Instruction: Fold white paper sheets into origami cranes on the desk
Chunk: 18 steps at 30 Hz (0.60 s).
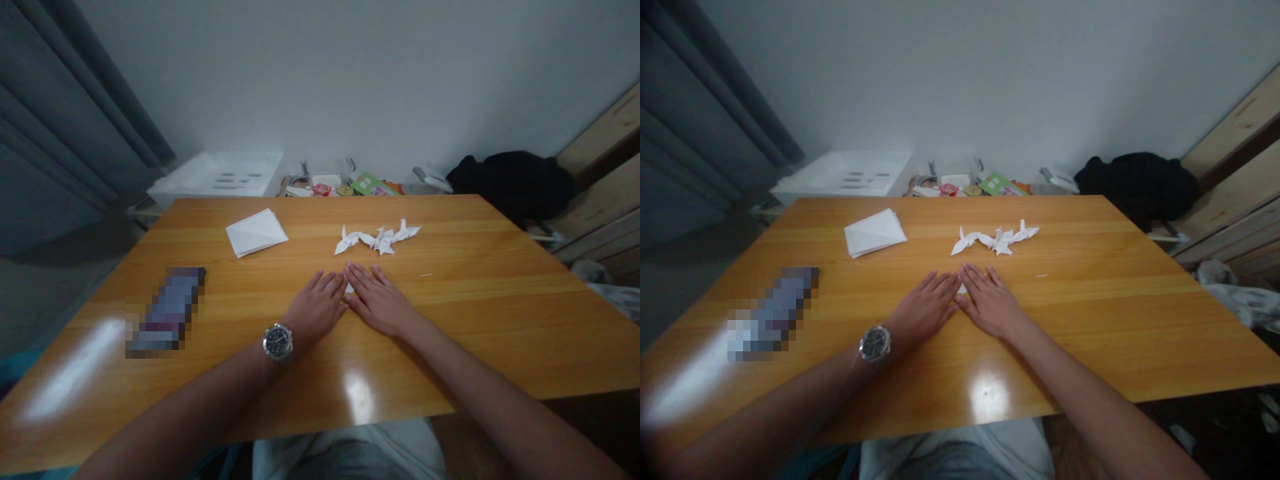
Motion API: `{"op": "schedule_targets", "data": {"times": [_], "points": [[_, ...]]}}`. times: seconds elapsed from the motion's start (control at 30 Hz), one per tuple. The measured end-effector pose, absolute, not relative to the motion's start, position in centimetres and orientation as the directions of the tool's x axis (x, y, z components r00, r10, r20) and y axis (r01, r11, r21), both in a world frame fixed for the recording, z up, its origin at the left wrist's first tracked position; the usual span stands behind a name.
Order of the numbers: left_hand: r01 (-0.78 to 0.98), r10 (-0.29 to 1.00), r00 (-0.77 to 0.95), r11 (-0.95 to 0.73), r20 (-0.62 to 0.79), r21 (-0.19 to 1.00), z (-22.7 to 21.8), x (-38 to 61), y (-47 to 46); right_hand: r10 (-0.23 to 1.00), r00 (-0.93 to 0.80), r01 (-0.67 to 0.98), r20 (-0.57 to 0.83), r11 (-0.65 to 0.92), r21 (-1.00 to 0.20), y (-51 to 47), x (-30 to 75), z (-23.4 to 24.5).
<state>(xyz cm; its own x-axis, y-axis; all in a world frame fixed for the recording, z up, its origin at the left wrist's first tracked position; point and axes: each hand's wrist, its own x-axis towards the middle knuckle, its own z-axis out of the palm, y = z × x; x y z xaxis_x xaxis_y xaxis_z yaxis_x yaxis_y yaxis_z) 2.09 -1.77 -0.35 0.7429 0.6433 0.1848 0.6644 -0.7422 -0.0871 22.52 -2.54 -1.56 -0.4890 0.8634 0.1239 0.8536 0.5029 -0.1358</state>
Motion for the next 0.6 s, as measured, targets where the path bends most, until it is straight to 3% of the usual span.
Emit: {"op": "schedule_targets", "data": {"times": [0.33,0.5,0.6], "points": [[0.664,0.646,0.74,-0.745,0.188,-0.057,-0.7,2.0,-1.6,0.933,-0.348,0.931,0.088,0.355,-0.081,-2.5,26.4,-1.5],[0.665,0.648,0.735,-0.746,0.201,-0.03,-0.7,2.0,-1.6,0.939,-0.247,0.952,0.241,0.282,-0.12,-2.1,26.0,-0.4],[0.671,0.654,0.727,-0.741,0.208,-0.016,-0.7,2.0,-1.7,0.878,-0.379,0.89,0.293,0.432,-0.145,-2.1,25.0,0.3]]}}
